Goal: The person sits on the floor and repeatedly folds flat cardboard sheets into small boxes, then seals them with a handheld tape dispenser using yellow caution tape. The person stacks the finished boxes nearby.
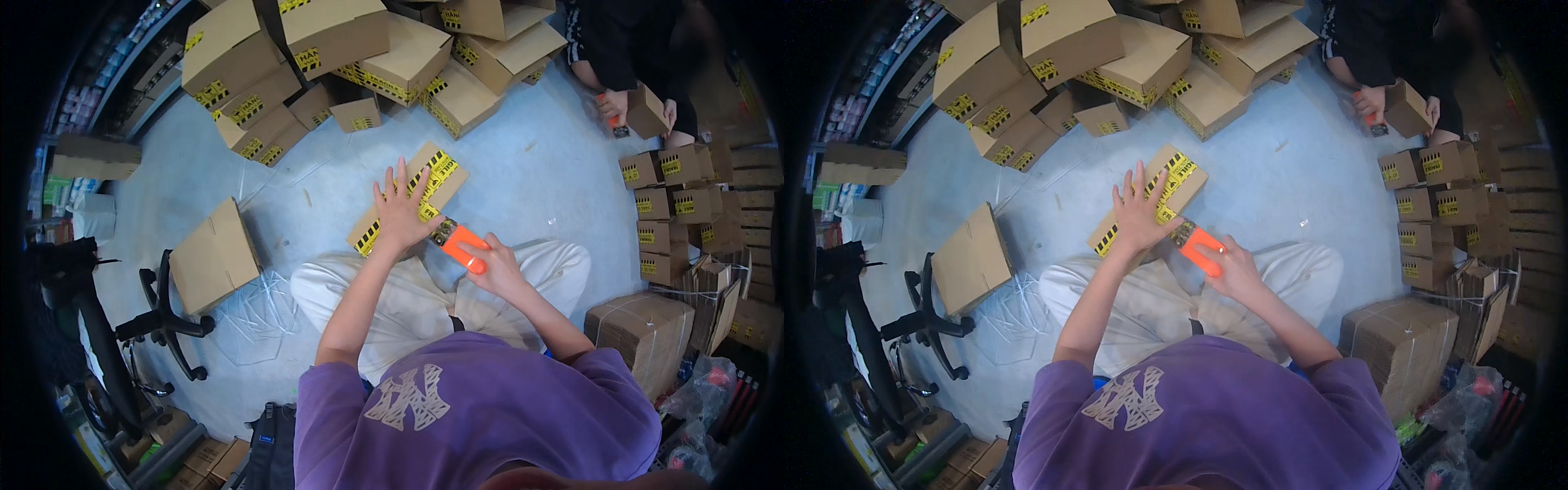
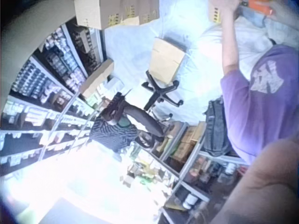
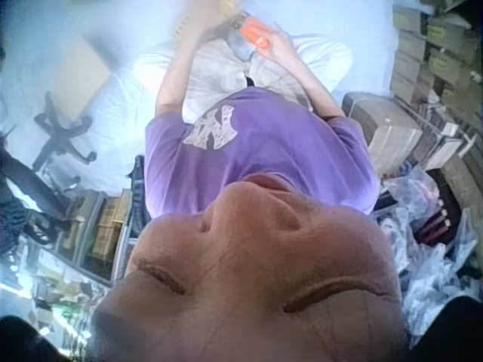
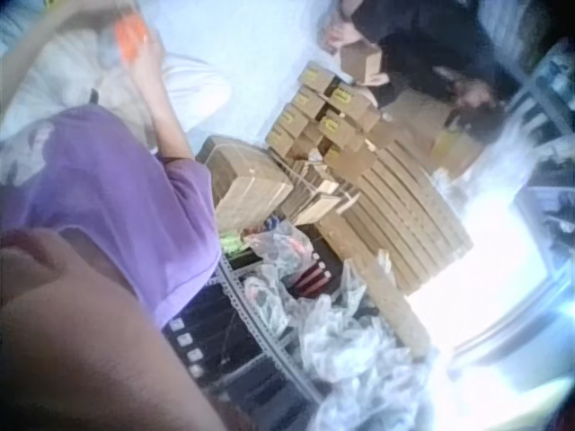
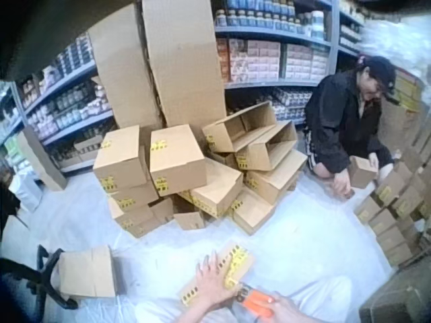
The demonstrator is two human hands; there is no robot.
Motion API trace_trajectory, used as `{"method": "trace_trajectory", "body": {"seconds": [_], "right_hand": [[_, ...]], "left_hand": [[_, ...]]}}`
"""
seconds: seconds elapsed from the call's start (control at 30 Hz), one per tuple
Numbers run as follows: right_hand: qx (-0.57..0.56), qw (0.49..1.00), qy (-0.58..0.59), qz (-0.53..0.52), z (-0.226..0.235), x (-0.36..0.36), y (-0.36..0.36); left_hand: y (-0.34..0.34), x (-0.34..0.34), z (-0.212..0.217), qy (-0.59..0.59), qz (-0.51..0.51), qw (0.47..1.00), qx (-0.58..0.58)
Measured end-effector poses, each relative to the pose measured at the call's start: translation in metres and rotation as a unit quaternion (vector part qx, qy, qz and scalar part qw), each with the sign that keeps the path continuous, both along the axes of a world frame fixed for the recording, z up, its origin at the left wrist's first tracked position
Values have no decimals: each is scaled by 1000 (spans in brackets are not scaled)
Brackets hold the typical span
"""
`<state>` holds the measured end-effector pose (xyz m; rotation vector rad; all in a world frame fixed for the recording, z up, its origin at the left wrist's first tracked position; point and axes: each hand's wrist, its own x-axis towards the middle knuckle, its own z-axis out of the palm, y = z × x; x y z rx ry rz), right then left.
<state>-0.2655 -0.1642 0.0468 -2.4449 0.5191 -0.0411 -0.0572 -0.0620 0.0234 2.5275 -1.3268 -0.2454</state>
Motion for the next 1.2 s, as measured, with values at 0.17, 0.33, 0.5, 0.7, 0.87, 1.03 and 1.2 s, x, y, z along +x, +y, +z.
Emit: {"method": "trace_trajectory", "body": {"seconds": [0.17,0.33,0.5,0.7,0.87,1.03,1.2], "right_hand": [[47,991,95,83,-15,47,-38],[-177,981,-42,-73,-71,25,-46],[-302,946,-23,-113,-167,-5,-69],[-201,970,-90,-106,-105,27,-31],[409,829,-379,-51,20,89,-38],[369,919,-84,109,112,114,-38],[172,971,-165,22,68,225,-104]], "left_hand": [[-13,-32,-21,-62,95,993,39],[-2,-30,-38,-163,133,975,65],[61,-15,50,95,134,985,45],[96,55,176,468,71,752,-458],[72,59,149,573,69,622,-529],[76,-18,-43,631,146,331,-686],[126,-70,-77,820,490,212,-205]]}}
